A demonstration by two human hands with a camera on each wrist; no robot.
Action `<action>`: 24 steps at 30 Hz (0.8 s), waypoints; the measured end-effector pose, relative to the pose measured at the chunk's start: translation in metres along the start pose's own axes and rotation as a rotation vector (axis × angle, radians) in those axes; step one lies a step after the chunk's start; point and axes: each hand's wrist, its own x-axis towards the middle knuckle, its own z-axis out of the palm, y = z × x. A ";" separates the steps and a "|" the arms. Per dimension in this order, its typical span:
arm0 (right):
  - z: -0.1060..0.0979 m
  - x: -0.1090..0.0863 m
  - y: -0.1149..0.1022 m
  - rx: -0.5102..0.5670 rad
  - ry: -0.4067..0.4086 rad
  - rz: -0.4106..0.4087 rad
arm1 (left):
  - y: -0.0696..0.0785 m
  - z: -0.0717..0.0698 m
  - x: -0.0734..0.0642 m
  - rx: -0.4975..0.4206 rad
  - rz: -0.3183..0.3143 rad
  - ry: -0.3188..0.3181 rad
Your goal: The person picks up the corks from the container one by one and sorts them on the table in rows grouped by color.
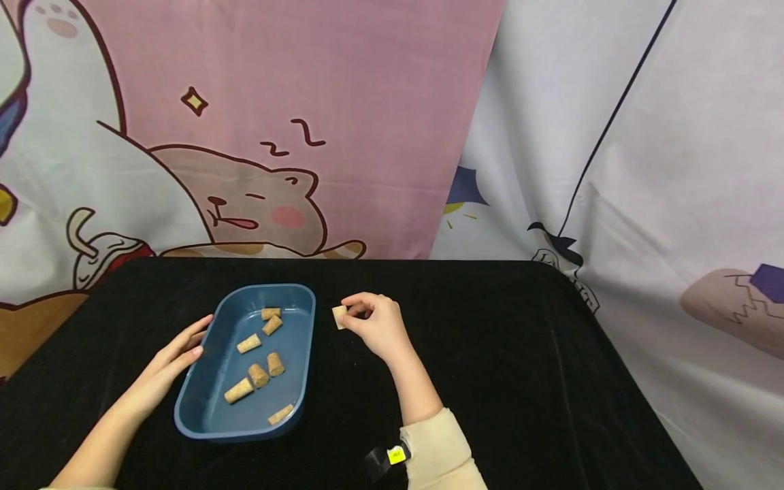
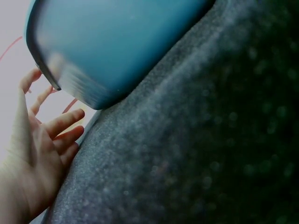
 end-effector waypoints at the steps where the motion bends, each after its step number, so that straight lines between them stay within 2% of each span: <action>1: 0.000 0.001 0.004 0.000 0.013 0.017 | 0.000 0.000 0.000 0.001 0.001 -0.001; 7: 0.000 0.002 0.024 -0.009 0.076 0.086 | 0.000 -0.001 -0.002 -0.001 0.003 -0.003; 17: 0.002 0.000 0.046 -0.002 0.114 0.181 | 0.003 0.000 -0.002 -0.024 0.017 -0.009; 24: 0.006 0.002 0.055 -0.019 0.140 0.192 | 0.005 0.001 -0.001 -0.023 0.014 -0.005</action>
